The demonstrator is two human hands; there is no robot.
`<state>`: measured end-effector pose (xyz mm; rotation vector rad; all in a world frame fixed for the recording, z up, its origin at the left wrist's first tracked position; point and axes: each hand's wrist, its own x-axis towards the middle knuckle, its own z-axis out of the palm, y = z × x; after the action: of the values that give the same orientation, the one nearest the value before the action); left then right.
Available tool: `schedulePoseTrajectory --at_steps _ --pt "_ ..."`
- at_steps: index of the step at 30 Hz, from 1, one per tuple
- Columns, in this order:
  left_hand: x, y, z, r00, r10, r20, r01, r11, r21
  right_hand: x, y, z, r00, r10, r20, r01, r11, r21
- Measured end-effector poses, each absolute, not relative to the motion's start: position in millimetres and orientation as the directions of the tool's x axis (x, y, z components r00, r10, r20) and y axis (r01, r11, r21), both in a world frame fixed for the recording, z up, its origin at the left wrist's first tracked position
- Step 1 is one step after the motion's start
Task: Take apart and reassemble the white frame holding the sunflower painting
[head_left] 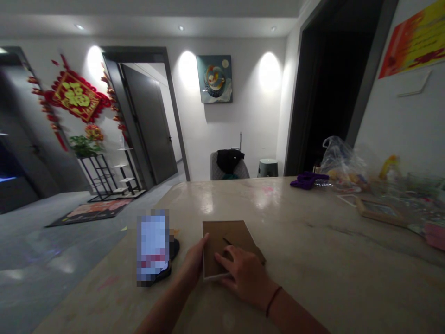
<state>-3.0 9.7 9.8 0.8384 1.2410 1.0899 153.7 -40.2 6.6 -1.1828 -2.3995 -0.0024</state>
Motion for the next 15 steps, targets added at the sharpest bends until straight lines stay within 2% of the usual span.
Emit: schedulePoseTrajectory --at_steps 3,5,8,11,15 --pt "-9 17 -2 -0.105 0.940 -0.325 -0.059 0.320 0.946 155 -42 5 -0.503 0.777 0.378 0.719 0.619 -0.316" --pt "-13 21 -4 -0.140 0.965 -0.224 0.089 0.237 0.967 158 -41 5 -0.457 0.797 0.394 0.679 0.599 -0.425" --pt "-17 22 -1 -0.057 0.988 -0.141 0.267 0.151 0.952 163 -37 7 -0.301 0.843 0.446 0.660 0.522 -0.540" --pt "-15 20 1 0.003 0.986 -0.169 0.400 0.154 0.904 169 -28 4 -0.135 0.853 0.504 0.747 0.422 -0.514" --pt "-12 17 2 0.005 0.974 -0.224 0.481 0.195 0.855 177 -15 -8 -0.088 0.841 0.533 0.848 0.344 -0.402"
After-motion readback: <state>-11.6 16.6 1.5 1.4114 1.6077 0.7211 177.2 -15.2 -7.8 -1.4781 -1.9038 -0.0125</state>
